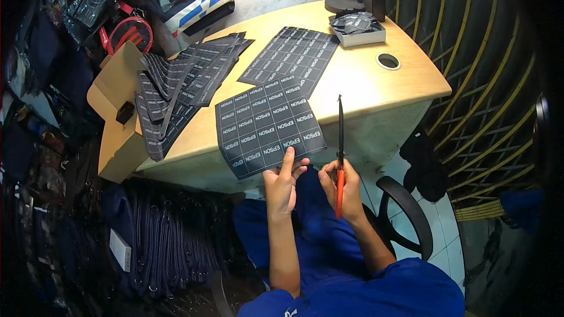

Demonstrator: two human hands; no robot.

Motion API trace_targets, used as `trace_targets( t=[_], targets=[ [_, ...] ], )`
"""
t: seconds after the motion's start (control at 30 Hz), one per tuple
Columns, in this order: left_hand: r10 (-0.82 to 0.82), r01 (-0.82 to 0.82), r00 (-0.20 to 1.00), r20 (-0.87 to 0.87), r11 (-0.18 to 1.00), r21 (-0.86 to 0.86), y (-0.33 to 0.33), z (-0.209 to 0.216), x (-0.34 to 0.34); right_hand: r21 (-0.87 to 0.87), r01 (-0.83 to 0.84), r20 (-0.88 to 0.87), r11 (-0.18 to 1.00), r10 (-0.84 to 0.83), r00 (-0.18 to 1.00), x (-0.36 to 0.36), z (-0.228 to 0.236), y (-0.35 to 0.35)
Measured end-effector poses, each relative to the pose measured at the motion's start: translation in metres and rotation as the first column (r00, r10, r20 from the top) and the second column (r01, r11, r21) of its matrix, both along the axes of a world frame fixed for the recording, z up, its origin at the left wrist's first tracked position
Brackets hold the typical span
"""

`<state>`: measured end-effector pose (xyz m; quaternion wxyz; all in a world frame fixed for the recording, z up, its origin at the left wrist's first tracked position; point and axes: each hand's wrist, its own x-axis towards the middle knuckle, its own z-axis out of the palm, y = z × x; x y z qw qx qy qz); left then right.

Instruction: Cutting individual clothing or product labels from a larger printed sheet using orange-handled scissors.

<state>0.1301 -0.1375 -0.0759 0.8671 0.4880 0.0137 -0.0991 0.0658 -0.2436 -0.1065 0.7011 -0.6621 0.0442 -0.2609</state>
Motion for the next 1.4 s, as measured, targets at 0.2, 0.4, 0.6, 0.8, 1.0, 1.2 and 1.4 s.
trace_targets(
  t=[0.2, 0.4, 0.6, 0.8, 1.0, 1.2, 1.4],
  targets=[
    [0.029, -0.03, 1.0, 0.007, 0.999, 0.017, -0.006, -0.009, -0.001, -0.006, -0.205, -0.249, 0.979, 0.197, 0.948, -0.043, -0.005, -0.009],
    [0.018, -0.017, 0.999, 0.032, 1.0, -0.002, -0.01, -0.017, -0.002, 0.023, -0.376, -0.452, 0.926, 0.345, 0.822, -0.077, -0.011, -0.015],
    [0.014, -0.014, 1.0, 0.023, 1.0, 0.02, -0.011, -0.017, -0.002, 0.039, -0.452, -0.425, 0.891, 0.424, 0.799, -0.086, -0.033, -0.012],
    [0.049, -0.05, 0.999, 0.025, 0.998, 0.045, -0.009, -0.021, -0.004, 0.142, -0.539, -0.412, 0.83, 0.544, 0.731, -0.073, -0.032, -0.008],
    [0.058, -0.062, 0.997, 0.058, 0.995, 0.073, -0.012, -0.021, -0.007, 0.172, -0.53, -0.369, 0.83, 0.553, 0.747, -0.053, -0.036, -0.003],
    [0.062, -0.069, 0.995, 0.074, 0.993, 0.093, -0.01, -0.023, -0.008, 0.28, -0.532, -0.317, 0.799, 0.6, 0.734, -0.045, -0.032, -0.001],
    [0.076, -0.082, 0.995, 0.064, 0.992, 0.099, -0.01, -0.02, -0.01, 0.312, -0.544, -0.291, 0.779, 0.623, 0.726, -0.043, -0.027, 0.0]
  ],
)
